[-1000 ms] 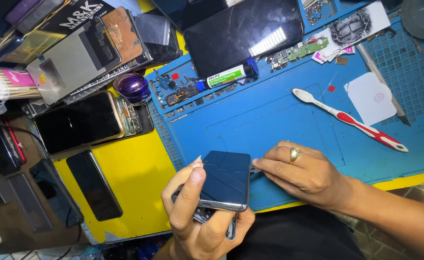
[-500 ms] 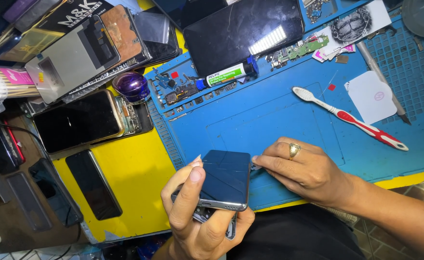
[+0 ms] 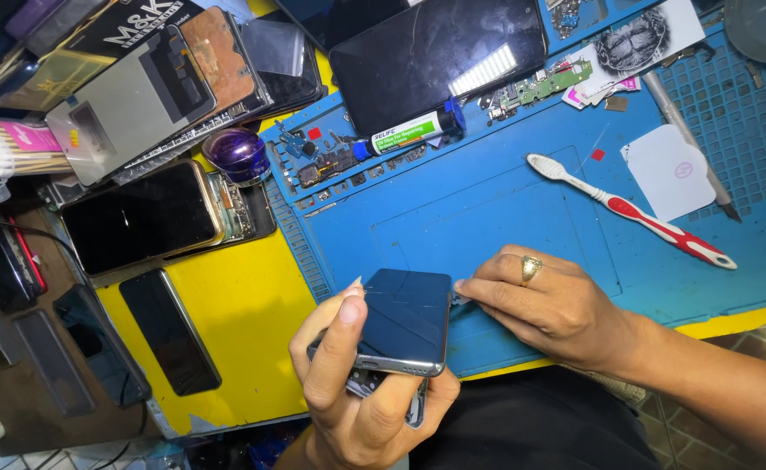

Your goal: The person uses a razor blade to carefully pry and separate the back cover of a light blue smartphone. They work along the edges to loosen the adhesive, then lift the cover to reveal the internal components.

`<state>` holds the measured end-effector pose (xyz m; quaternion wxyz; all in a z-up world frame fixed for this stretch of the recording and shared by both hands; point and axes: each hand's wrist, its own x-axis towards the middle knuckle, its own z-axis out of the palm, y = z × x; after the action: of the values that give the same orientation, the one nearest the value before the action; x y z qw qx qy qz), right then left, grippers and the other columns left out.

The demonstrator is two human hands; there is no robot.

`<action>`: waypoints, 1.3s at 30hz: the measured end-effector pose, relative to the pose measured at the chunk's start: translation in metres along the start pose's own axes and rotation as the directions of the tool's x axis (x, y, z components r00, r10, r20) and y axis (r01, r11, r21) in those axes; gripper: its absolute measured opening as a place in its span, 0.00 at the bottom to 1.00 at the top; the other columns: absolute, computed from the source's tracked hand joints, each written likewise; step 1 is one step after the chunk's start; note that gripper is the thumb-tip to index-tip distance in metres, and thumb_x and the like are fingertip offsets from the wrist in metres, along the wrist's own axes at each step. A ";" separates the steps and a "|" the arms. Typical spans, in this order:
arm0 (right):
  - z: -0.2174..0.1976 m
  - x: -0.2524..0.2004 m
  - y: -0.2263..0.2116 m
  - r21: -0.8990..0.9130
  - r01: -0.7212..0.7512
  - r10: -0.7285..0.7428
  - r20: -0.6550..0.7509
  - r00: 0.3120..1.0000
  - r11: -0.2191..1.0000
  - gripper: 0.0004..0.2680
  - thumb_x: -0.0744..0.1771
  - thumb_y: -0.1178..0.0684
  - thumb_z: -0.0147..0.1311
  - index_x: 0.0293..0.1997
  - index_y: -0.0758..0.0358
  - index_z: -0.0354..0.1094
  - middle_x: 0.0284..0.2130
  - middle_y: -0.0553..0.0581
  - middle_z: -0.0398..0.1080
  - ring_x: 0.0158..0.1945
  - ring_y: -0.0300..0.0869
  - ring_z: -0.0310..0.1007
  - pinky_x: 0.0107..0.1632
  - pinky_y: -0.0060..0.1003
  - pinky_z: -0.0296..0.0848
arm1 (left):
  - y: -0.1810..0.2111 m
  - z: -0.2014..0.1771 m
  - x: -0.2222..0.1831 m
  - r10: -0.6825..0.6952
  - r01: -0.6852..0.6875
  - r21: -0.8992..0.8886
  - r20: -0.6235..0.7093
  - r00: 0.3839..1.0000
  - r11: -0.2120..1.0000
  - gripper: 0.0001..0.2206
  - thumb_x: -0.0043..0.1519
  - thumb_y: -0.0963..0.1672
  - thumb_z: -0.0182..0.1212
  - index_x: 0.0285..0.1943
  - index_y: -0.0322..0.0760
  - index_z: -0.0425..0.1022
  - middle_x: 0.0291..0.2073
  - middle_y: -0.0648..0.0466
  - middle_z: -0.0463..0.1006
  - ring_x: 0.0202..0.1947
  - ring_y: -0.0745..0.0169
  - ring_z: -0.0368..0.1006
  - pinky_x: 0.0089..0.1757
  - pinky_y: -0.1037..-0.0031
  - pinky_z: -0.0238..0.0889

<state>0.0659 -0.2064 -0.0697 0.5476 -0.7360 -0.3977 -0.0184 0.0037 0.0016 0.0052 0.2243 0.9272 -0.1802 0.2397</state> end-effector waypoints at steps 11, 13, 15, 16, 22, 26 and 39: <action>-0.007 -0.004 -0.008 -0.027 -0.060 0.060 0.006 0.998 0.998 0.07 0.67 0.64 0.55 0.49 0.72 0.72 0.37 0.63 0.74 0.35 0.48 0.75 0.42 0.39 0.76 | -0.001 -0.011 0.028 0.049 -0.046 -0.056 0.049 0.998 0.997 0.14 0.63 0.45 0.77 0.43 0.36 0.73 0.56 0.38 0.67 0.50 0.36 0.76 0.50 0.51 0.81; -0.008 -0.005 -0.011 -0.041 -0.074 0.076 0.031 0.997 0.996 0.06 0.67 0.63 0.55 0.49 0.71 0.73 0.37 0.62 0.74 0.35 0.47 0.75 0.41 0.38 0.76 | 0.000 -0.013 0.029 0.046 -0.044 -0.050 0.027 0.999 0.998 0.14 0.63 0.45 0.76 0.43 0.35 0.73 0.56 0.39 0.67 0.50 0.36 0.76 0.50 0.51 0.82; -0.007 -0.004 -0.015 -0.036 -0.152 0.152 -0.001 0.988 0.988 0.06 0.66 0.63 0.58 0.47 0.69 0.74 0.36 0.60 0.75 0.36 0.44 0.78 0.42 0.33 0.77 | 0.001 -0.015 0.030 0.063 -0.060 -0.094 0.034 0.997 0.994 0.10 0.64 0.43 0.71 0.41 0.32 0.73 0.55 0.36 0.70 0.49 0.29 0.74 0.50 0.51 0.79; -0.010 0.000 -0.017 -0.042 -0.136 0.137 0.017 0.990 0.990 0.06 0.66 0.63 0.58 0.47 0.69 0.74 0.36 0.60 0.75 0.36 0.44 0.78 0.42 0.33 0.77 | 0.001 -0.015 0.029 0.051 -0.050 -0.086 0.014 0.999 0.995 0.10 0.64 0.43 0.71 0.41 0.32 0.73 0.55 0.36 0.70 0.49 0.29 0.74 0.50 0.51 0.79; -0.036 0.000 -0.035 -0.222 -0.314 0.290 -0.134 0.948 0.923 0.04 0.65 0.65 0.64 0.41 0.66 0.78 0.35 0.59 0.77 0.36 0.42 0.76 0.45 0.32 0.72 | -0.002 -0.019 0.027 0.004 -0.005 -0.054 -0.011 1.000 0.999 0.10 0.68 0.45 0.70 0.41 0.38 0.72 0.59 0.43 0.70 0.50 0.34 0.75 0.48 0.58 0.76; -0.032 -0.027 -0.019 0.026 -0.464 0.450 -0.293 0.844 0.886 0.04 0.67 0.68 0.61 0.43 0.74 0.72 0.35 0.66 0.74 0.35 0.46 0.74 0.43 0.32 0.75 | -0.015 -0.042 0.041 0.053 -0.034 -0.176 0.107 0.993 0.984 0.08 0.67 0.38 0.66 0.51 0.33 0.72 0.59 0.42 0.73 0.48 0.41 0.76 0.48 0.62 0.73; 0.038 -0.042 -0.018 0.527 -0.538 0.709 -0.193 0.679 0.658 0.03 0.71 0.57 0.50 0.48 0.64 0.63 0.46 0.59 0.74 0.45 0.38 0.73 0.52 0.31 0.73 | -0.030 -0.058 0.029 0.231 -0.204 -0.246 0.086 0.969 0.948 0.13 0.66 0.51 0.68 0.52 0.41 0.77 0.54 0.57 0.76 0.45 0.48 0.67 0.47 0.65 0.70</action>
<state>0.0107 -0.1979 -0.0897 0.7324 -0.6703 0.0066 0.1194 0.0197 0.0494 0.0555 0.2943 0.8807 -0.3209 0.1867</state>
